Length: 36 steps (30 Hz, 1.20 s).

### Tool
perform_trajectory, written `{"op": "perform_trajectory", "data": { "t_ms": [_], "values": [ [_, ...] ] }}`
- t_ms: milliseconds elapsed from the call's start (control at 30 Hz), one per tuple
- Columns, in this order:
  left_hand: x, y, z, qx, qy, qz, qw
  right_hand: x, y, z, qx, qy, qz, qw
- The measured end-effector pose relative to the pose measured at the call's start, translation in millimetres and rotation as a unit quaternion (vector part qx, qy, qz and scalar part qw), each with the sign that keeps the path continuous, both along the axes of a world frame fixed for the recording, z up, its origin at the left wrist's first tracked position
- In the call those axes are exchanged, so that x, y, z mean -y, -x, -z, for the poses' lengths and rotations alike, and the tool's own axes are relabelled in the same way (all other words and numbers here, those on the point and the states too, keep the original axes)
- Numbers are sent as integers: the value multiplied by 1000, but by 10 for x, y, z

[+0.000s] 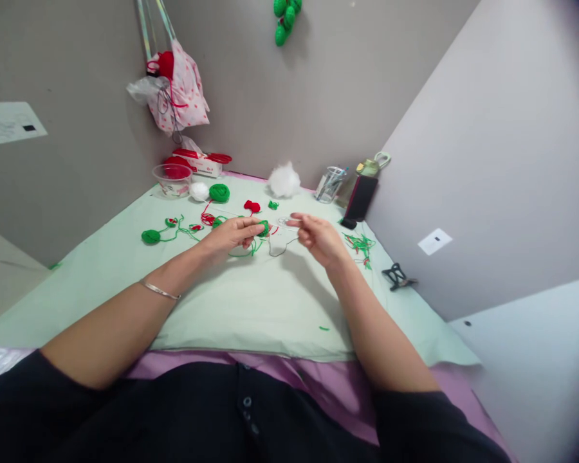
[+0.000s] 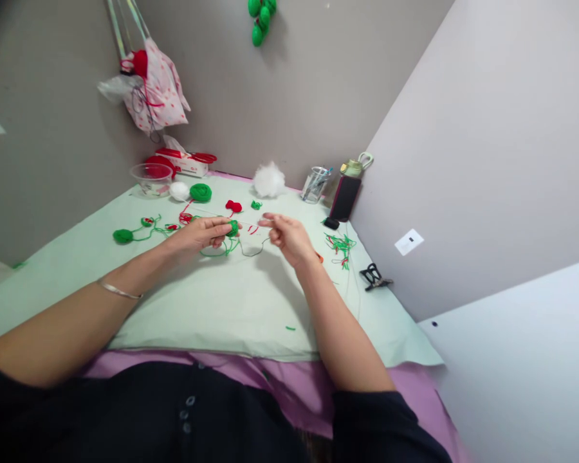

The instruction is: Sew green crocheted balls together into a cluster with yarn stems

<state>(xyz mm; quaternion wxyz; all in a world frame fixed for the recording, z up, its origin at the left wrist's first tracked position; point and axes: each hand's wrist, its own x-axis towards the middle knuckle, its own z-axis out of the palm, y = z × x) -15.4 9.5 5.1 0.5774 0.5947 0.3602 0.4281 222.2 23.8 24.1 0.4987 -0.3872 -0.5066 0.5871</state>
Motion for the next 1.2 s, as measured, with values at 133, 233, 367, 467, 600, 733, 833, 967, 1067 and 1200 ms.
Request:
{"op": "perform_trajectory", "data": {
  "t_ms": [133,233,367,467,600,733,833,967,1067,1200],
  "values": [
    [-49,28,41,-19,-39,-27,999,201,330,127,115,23,-176,977],
    [-66,53,46,-5,-37,-33,999,241,268,60,133,11,-249,959],
    [-79,66,54,18,-9,-18,1000,162,-10,-151,43,-82,-99,991],
    [-85,70,66,18,1,-16,1000,101,-241,-311,9,-130,31,991],
    [-76,66,63,20,0,-1,1000,74,-468,-449,-59,-167,119,977],
    [-45,49,23,26,3,22,999,65,-564,-479,-78,-179,144,970],
    [-18,49,-11,38,18,28,999,45,-605,-429,30,-186,149,971],
    [8,60,-39,75,40,34,996,-5,-640,-294,306,-212,211,904],
    [20,59,-49,100,49,35,993,-26,-599,-216,434,-215,220,847],
    [26,41,-59,111,52,42,992,43,-392,-193,379,-213,87,896]
  ]
}}
